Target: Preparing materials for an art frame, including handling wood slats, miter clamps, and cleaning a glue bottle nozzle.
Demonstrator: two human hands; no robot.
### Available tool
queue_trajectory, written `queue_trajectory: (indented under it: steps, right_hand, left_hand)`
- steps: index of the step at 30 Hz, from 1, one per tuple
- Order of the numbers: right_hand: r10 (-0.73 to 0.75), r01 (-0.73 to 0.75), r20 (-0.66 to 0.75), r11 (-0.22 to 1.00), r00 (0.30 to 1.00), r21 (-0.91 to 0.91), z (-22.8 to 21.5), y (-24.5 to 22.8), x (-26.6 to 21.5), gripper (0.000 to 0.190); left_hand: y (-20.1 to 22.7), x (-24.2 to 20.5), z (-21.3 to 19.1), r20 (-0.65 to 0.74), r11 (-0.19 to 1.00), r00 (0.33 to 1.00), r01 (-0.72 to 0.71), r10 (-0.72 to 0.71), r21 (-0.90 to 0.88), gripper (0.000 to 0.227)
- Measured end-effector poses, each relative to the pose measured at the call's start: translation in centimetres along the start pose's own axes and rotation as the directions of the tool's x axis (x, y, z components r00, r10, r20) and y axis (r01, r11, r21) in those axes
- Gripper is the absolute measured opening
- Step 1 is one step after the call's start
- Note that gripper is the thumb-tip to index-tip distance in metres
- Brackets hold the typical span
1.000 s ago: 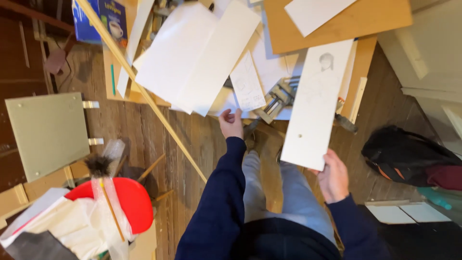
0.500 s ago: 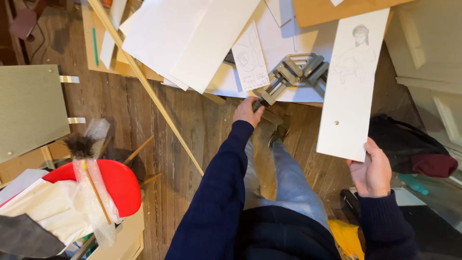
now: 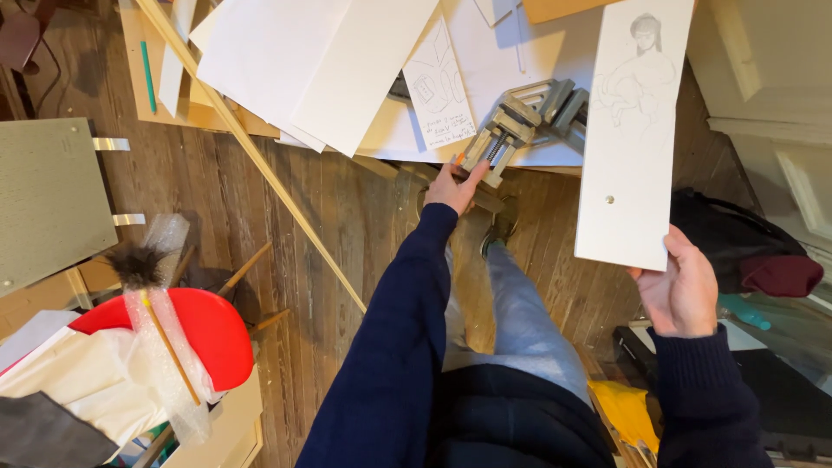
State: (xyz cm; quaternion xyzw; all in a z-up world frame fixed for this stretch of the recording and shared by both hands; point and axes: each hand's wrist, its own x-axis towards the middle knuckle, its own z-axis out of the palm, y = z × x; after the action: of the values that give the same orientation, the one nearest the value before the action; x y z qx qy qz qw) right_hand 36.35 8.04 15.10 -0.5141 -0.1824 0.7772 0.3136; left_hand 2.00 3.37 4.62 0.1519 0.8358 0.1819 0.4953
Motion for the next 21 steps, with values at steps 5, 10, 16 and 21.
queue_trajectory:
  steps: [5,10,16,21]
  right_hand:
    - [0.001,-0.001,-0.008,1.000,1.000,-0.014,0.0,-0.3,0.0,0.038]
    - [-0.008,0.008,0.002,1.000,1.000,-0.023,-0.7,0.2,0.6,0.038]
    - [0.022,-0.021,0.045,0.999,0.999,-0.025,-0.9,3.5,2.4,0.040]
    - [0.077,-0.078,-0.018,0.996,0.997,-0.032,-2.0,9.4,5.2,0.033]
  left_hand:
    - [-2.7,1.8,2.0,0.164,0.921,0.970,-0.106,0.179,-0.376,0.080]
    - [-4.1,3.3,3.0,0.171,0.888,0.965,-0.104,0.199,-0.448,0.074]
    - [-6.4,4.3,4.3,-0.035,0.952,0.999,-0.046,0.037,-0.304,0.066]
    - [-5.5,2.8,3.3,-0.084,0.973,0.991,-0.118,0.103,-0.199,0.063]
